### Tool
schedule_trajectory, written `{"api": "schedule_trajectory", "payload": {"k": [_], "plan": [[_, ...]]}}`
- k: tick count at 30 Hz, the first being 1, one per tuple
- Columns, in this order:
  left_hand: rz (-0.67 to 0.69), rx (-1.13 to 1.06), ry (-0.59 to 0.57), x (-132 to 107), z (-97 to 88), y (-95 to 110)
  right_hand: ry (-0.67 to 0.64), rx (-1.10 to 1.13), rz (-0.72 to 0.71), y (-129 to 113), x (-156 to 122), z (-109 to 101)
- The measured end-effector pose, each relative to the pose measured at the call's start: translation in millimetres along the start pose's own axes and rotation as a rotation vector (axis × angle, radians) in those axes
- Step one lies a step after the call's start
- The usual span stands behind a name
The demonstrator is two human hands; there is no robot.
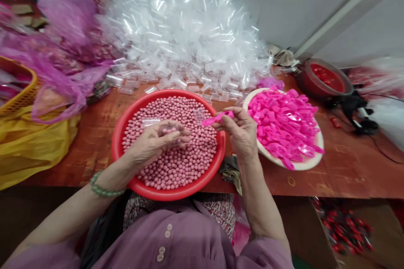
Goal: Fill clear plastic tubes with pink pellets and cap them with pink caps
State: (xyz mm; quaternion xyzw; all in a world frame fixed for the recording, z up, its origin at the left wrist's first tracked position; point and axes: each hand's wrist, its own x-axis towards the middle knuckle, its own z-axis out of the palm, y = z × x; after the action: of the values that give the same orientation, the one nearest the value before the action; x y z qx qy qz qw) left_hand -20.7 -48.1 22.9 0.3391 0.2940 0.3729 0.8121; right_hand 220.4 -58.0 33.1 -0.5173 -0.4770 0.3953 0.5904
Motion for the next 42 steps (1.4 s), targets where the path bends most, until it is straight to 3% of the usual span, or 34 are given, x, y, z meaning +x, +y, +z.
{"api": "schedule_trajectory", "payload": {"k": [3,5,8,12,15,18,22,27,30,36,42], "plan": [[-0.037,-0.089,0.030,0.4,-1.7,-4.6,-0.107,0.137,0.058,11.9,-10.2,42.6],[-0.030,-0.126,0.058,-0.4,-5.8,-3.8,-0.135,0.107,0.027,15.7,-13.1,54.9],[0.005,-0.119,0.153,-1.7,-11.8,-1.1,-0.211,-0.187,-0.133,12.8,-12.8,54.4],[0.053,0.037,0.189,-0.2,-14.9,-1.2,-0.494,-0.682,-0.351,-0.2,-10.2,48.8],[0.091,0.140,0.184,2.1,-16.3,-3.6,-0.589,-0.798,-0.430,-4.9,-7.5,52.6],[0.107,0.164,0.171,3.0,-18.8,-4.4,-0.644,-0.773,-0.434,-2.7,-4.7,56.7],[0.096,0.175,0.113,2.7,-20.3,-1.7,-0.568,-0.598,-0.277,3.6,-3.5,56.1],[0.068,0.126,0.078,3.6,-17.8,-1.1,-0.247,-0.064,0.033,3.3,-2.7,61.2],[0.061,0.144,0.068,3.9,-16.6,-2.4,-0.203,0.091,0.039,1.5,-2.7,74.5],[0.127,0.188,-0.016,4.2,-13.5,-0.3,-0.205,0.091,0.063,9.5,-14.5,102.8],[0.149,0.235,-0.056,3.0,-12.1,1.1,-0.151,0.067,0.078,15.3,-24.7,111.1]]}}
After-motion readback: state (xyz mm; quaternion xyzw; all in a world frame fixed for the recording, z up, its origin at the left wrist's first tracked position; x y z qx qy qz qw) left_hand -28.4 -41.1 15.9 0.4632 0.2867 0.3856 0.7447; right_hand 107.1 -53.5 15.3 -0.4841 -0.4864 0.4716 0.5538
